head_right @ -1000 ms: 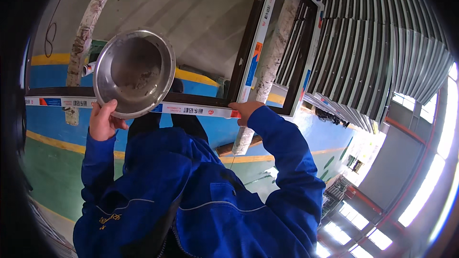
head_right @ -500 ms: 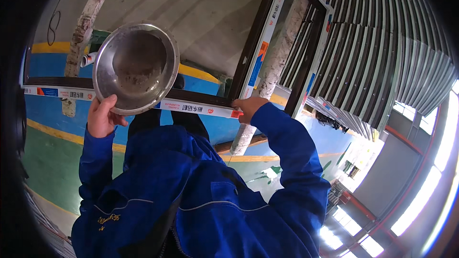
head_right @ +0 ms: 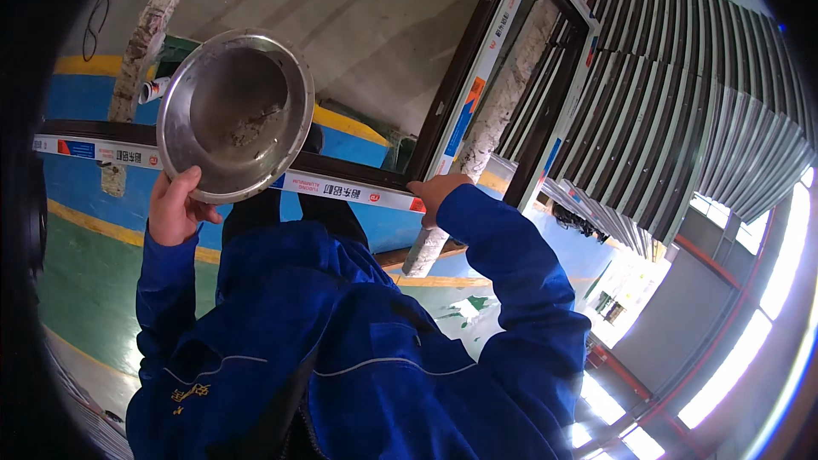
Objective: Assembling a window frame by applying sealant and fitting various components together.
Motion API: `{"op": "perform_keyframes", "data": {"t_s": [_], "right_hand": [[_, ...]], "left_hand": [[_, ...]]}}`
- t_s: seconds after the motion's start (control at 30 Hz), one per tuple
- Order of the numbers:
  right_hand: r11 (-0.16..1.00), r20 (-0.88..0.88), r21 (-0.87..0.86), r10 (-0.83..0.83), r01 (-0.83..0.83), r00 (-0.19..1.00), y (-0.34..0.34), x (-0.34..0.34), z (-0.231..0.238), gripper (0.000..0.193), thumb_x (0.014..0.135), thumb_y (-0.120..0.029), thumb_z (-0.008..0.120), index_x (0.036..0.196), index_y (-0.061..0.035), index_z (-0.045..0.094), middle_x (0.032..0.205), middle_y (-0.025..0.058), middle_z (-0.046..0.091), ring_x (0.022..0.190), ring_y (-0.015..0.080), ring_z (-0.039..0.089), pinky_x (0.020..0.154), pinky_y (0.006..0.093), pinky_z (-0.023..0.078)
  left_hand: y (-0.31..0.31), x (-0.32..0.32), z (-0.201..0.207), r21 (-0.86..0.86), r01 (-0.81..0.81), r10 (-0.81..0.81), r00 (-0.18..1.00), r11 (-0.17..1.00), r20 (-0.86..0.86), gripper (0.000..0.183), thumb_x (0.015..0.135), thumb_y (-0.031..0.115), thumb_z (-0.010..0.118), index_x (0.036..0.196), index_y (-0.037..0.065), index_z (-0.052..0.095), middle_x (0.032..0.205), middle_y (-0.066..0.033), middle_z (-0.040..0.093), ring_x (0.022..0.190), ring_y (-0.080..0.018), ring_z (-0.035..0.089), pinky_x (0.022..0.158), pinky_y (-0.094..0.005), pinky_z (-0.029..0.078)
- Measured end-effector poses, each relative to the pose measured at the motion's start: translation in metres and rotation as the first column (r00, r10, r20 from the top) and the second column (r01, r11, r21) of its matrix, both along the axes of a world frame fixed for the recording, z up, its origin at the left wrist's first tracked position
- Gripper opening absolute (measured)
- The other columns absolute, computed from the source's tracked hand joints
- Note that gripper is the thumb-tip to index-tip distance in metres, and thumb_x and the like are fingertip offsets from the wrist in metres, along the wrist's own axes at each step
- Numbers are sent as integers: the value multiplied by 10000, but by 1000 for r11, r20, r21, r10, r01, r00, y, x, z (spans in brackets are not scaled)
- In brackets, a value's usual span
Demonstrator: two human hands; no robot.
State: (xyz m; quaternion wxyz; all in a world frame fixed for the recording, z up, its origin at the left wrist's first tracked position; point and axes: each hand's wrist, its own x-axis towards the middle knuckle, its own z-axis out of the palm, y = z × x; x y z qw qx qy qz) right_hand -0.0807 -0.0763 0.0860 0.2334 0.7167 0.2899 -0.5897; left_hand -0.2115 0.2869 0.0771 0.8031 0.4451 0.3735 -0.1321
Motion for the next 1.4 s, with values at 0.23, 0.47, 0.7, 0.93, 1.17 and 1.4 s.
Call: {"op": "perform_keyframes", "data": {"t_s": [0.23,0.47,0.7,0.93,1.17,1.4], "right_hand": [[989,29,-120,86,-82,996,13,-7,-6,675,720,-313,740,1319,-177,460,923,109,676,881,299,665,680,417,530],[989,88,-106,109,-99,990,6,-11,-3,735,744,-336,719,1381,-214,372,849,90,675,760,263,678,606,381,531],[987,66,-106,125,-117,990,8,-6,-2,766,740,-347,712,1391,-189,341,862,126,675,769,288,671,625,402,529],[998,53,-48,-36,38,998,2,-6,-5,754,749,-307,665,1367,-43,324,883,192,662,830,352,652,695,442,520],[993,78,-67,-87,92,993,8,-7,-20,655,756,-294,647,1281,-4,385,893,211,655,860,357,648,712,445,523],[873,-84,-138,-481,468,873,0,-3,-23,695,791,-234,565,1374,35,302,896,179,676,721,310,678,730,419,531]], "left_hand": [[-1,-6,-6,-6,-58,58,998,998,-7,371,886,205,527,1157,-41,466,835,-144,644,532,-172,617,433,-242,526],[3,-9,-10,-9,-77,77,996,997,-37,390,879,228,548,1160,-26,455,812,-134,633,510,-169,597,438,-274,534],[7,-3,-9,-53,-58,57,998,997,-19,394,886,204,532,1183,-38,439,816,-146,634,516,-173,606,441,-245,520],[8,0,-11,-62,-63,63,998,996,-1,377,882,186,533,1179,-29,444,844,-141,632,516,-171,608,432,-248,518],[10,-2,-10,-86,-55,56,998,995,11,375,879,191,538,1171,-30,455,840,-140,632,507,-170,604,439,-247,520],[12,-9,-12,-90,-60,59,998,994,-15,365,882,188,536,1165,-27,453,836,-139,634,496,-180,599,434,-263,522]]}}
